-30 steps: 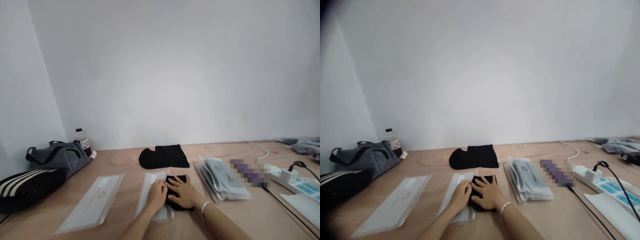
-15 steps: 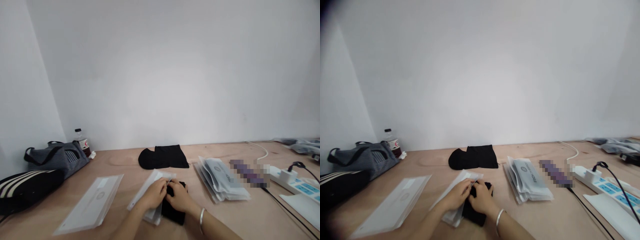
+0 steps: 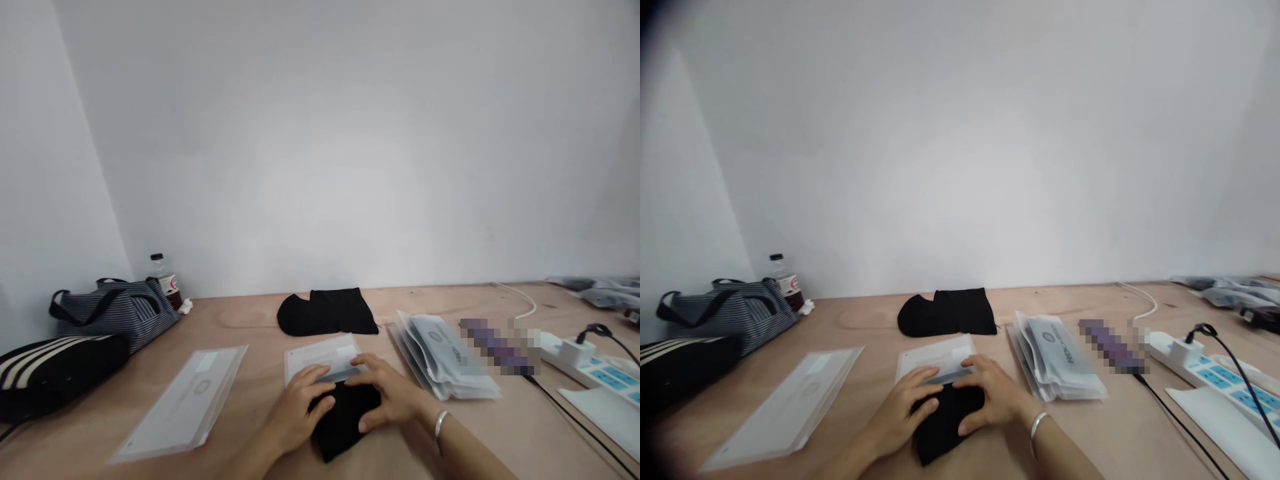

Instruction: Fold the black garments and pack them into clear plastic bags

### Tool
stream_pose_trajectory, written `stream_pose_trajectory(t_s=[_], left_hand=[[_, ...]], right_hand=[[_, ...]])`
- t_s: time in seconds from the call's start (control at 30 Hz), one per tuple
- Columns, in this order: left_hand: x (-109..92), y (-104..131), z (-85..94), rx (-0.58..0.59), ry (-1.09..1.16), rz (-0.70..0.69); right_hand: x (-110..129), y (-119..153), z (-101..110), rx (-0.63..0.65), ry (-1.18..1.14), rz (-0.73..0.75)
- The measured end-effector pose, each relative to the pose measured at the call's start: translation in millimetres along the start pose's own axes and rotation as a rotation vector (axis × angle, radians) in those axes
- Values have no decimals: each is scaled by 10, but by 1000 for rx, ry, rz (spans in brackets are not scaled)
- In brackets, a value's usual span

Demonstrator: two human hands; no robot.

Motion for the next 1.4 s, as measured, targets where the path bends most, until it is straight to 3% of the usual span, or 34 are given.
stream_pose_trajectory(t_s=[0.17,0.27,0.5,0.8,1.13,1.3,1.4], left_hand=[[75,127,-47,146,-20,48],[64,104,-43,163,7,51],[35,73,-71,153,7,21],[99,69,-21,153,12,-20],[135,16,6,97,35,-12],[150,46,22,156,15,-89],[141,49,-6,125,12,-159]], right_hand=[[20,32,-128,175,55,46],[80,13,-193,209,110,31],[183,-118,-375,15,288,-222],[61,90,-161,185,181,-21],[67,-30,-225,-68,255,-45],[89,39,-113,0,144,50],[93,50,-133,-29,122,39]])
Point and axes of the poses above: each hand's wrist, its own y-axis away from the middle knuckle, its own z-axis out of the back of the hand, x = y × z, the point moved 2 cm from there along -y, towards the middle knuckle, and after that the axes turned 11 degrees about y, right-handed, at the moved point
